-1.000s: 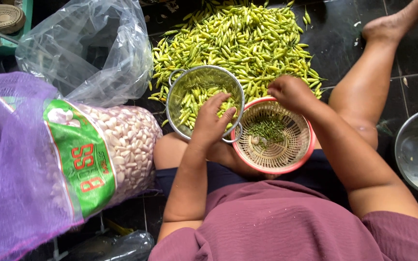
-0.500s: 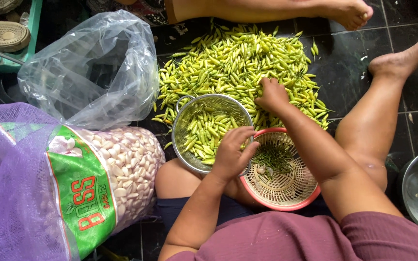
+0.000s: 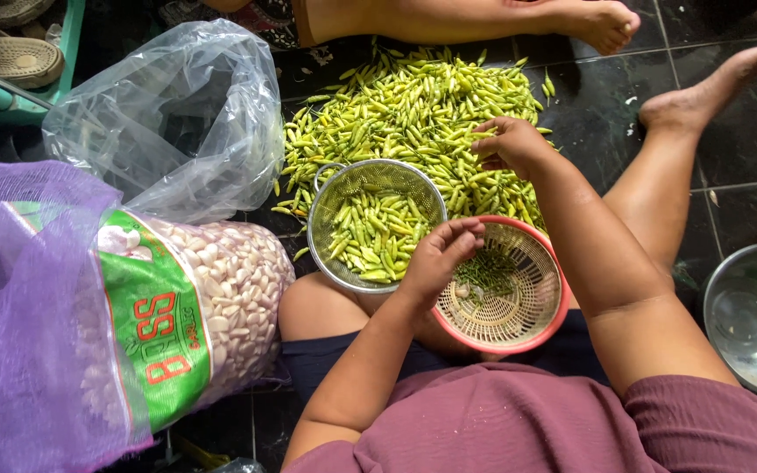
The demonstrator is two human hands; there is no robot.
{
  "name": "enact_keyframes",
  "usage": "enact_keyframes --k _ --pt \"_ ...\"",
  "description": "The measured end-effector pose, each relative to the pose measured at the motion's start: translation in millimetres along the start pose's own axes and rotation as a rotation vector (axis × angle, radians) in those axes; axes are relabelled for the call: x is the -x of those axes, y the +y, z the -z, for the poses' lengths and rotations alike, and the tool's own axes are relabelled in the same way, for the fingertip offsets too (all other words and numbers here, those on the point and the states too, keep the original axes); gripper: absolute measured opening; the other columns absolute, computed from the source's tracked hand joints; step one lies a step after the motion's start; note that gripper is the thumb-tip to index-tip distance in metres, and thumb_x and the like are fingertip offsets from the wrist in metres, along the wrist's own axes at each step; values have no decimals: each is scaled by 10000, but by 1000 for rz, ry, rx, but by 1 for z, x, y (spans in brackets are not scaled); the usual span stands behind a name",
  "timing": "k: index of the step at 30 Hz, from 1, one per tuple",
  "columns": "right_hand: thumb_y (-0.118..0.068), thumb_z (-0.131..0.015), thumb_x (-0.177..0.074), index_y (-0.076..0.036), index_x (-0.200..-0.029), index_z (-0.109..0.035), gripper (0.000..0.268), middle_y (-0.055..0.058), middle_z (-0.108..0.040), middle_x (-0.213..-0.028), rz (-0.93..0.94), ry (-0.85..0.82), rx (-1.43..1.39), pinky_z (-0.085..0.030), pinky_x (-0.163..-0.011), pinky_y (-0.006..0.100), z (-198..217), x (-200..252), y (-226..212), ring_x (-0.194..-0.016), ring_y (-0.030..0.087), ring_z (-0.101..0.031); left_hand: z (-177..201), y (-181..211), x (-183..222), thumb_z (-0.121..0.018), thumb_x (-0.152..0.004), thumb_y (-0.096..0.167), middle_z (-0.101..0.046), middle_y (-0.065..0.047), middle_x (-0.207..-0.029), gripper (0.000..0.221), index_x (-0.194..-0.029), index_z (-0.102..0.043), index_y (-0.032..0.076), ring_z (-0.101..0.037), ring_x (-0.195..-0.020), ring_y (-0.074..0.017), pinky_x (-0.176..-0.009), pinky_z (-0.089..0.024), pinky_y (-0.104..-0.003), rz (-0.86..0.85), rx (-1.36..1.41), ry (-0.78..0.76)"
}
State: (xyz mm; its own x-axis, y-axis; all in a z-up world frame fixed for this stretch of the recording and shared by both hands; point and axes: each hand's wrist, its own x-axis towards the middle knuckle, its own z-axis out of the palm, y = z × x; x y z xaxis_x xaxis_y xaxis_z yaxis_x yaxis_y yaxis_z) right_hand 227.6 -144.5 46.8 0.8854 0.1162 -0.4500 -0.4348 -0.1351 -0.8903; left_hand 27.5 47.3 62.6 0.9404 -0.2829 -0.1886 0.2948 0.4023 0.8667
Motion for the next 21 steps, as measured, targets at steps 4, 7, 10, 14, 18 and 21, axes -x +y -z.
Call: enact_keyframes --k 4,7,10,14,18,21 --pt "-59 -819 -844 -55 -1223 -648 415 62 -626 -923 21 -38 -69 -669 -708 350 8 21 -4 -800 183 -747 -11 1 -1 -643 -1035 269 -634 -99 -1336 477 -1454 -523 74 -656 -1160 -182 -992 -535 -312 49 143 21" --pt "-61 -815 -863 -29 -1228 -633 409 88 -677 -989 99 -55 -90 -658 -720 354 0 68 -18 -857 200 -752 -17 -5 -4 -609 -1048 308 -438 -187 -1503 669 -1581 -299 48 -479 -1354 -312 -1160 -381 -452 100 302 56" --pt "-18 -811 -831 12 -1224 -648 426 111 -632 -977 179 -71 23 -642 -629 314 -19 132 -31 -746 186 -711 -16 -24 -17 -619 -1021 504 -133 -244 -1696 839 -1635 -202 112 -205 -1538 -446 -1238 -276 -526 172 624 85" --pt "-177 -915 -752 -119 -1198 -772 472 182 -735 -1128 316 -176 644 -560 -914 508 -33 211 -25 -1079 390 -708 -13 -62 -15 -612 -994 601 -708 -108 -1132 426 -1082 -662 188 -700 -1052 -323 -1001 -547 -533 263 963 103" --pt "-135 -731 -919 -79 -1202 -770 291 227 -770 -1040 209 -272 667 -581 -838 524 -30 262 -39 -942 386 -746 -12 -92 13 -667 -988 402 -749 -141 -1030 284 -1045 -713 127 -731 -1000 -373 -982 -550 -604 420 1044 71" --pt "-60 -646 -934 -78 -1173 -774 272 230 -768 -906 153 -233 596 -602 -727 443 -8 249 -15 -823 309 -750 -4 -106 20 -634 -1018 369 -721 -202 -1223 302 -1192 -722 139 -698 -1125 -414 -1007 -538 -609 424 986 -47"
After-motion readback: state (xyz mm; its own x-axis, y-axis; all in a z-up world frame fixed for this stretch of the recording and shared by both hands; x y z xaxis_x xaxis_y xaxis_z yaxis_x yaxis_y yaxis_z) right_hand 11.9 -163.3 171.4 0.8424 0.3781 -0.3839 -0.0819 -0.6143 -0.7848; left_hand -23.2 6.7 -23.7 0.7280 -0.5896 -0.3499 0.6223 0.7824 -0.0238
